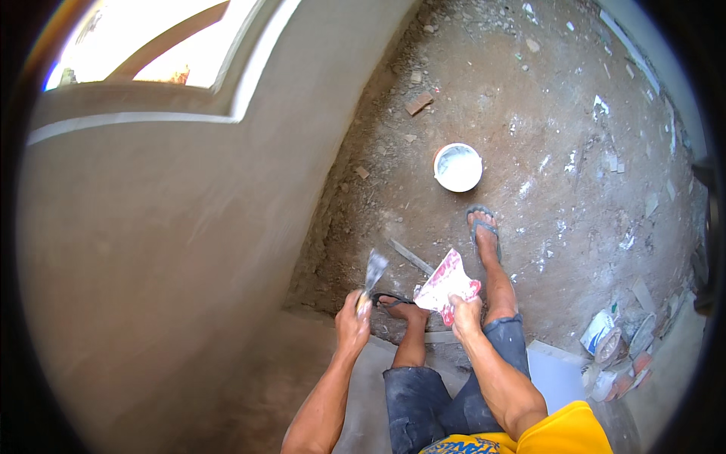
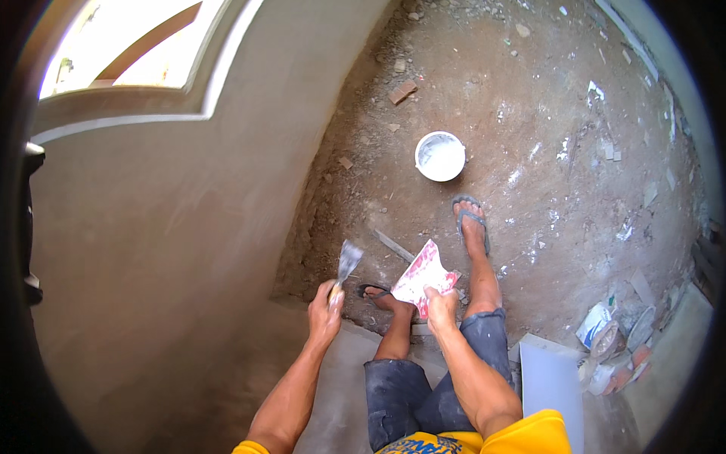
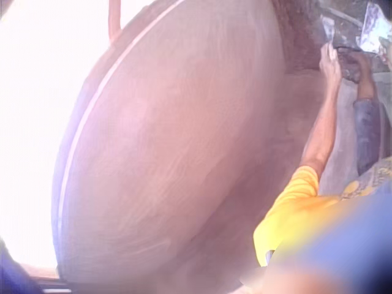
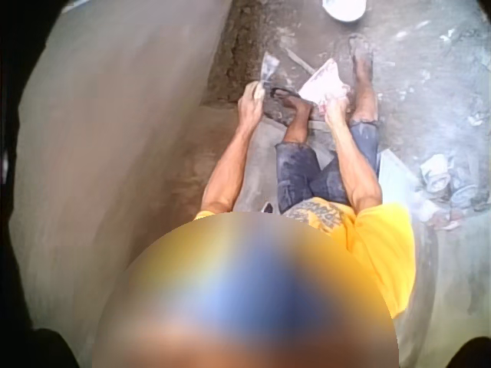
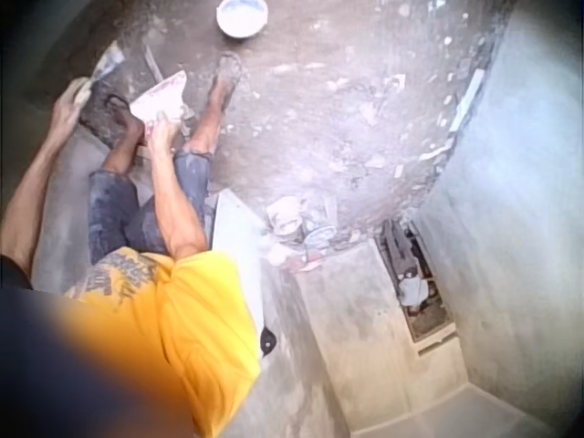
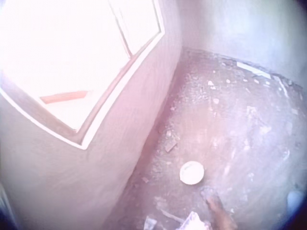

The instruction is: The person applies plaster to a wall using a trowel and a smaller scraper. They repeatedly scoop plaster from a bucket on the floor and spread it across the wall surface, smoothing it with the trowel.

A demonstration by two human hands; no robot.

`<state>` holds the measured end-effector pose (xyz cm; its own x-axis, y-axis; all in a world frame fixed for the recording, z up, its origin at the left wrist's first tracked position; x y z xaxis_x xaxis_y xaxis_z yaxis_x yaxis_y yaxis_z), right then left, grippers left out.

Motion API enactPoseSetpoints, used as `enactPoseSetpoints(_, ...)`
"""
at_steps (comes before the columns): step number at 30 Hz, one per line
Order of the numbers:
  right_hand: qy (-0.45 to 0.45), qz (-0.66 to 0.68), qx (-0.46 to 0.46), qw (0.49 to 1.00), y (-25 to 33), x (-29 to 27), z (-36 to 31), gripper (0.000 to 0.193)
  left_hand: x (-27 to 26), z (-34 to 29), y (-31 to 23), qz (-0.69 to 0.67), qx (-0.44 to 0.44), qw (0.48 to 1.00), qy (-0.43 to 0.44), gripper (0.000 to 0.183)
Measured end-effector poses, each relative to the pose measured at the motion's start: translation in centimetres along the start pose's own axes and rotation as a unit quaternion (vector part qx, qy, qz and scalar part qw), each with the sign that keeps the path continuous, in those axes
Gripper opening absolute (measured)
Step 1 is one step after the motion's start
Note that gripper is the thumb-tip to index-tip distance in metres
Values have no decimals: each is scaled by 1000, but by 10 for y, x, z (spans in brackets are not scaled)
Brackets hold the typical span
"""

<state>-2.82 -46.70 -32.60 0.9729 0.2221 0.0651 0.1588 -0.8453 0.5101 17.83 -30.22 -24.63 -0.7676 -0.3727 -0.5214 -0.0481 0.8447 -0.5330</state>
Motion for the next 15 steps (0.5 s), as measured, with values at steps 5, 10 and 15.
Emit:
enactPoseSetpoints(5,-25,30,51,998,15,-36,29,27,78,135,-120,63,163,985,-3,33)
enactPoseSetpoints(10,-21,35,89,995,38,-50,41,22,141,231,-196,187,131,972,52,33)
enactPoseSetpoints(15,-23,59,122,991,61,-44,48,26,188,298,-217,323,85,939,79,32)
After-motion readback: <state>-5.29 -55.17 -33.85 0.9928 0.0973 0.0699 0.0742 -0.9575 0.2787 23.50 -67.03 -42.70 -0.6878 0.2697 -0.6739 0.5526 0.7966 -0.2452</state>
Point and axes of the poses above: each hand's wrist, its own z-axis towards the middle knuckle, its own x-axis out of the palm, y = z × x, the point moved 1 cm from there along z, towards the middle knuckle, and after that the axes turned 5 degrees about y, right-handed, at the moved point
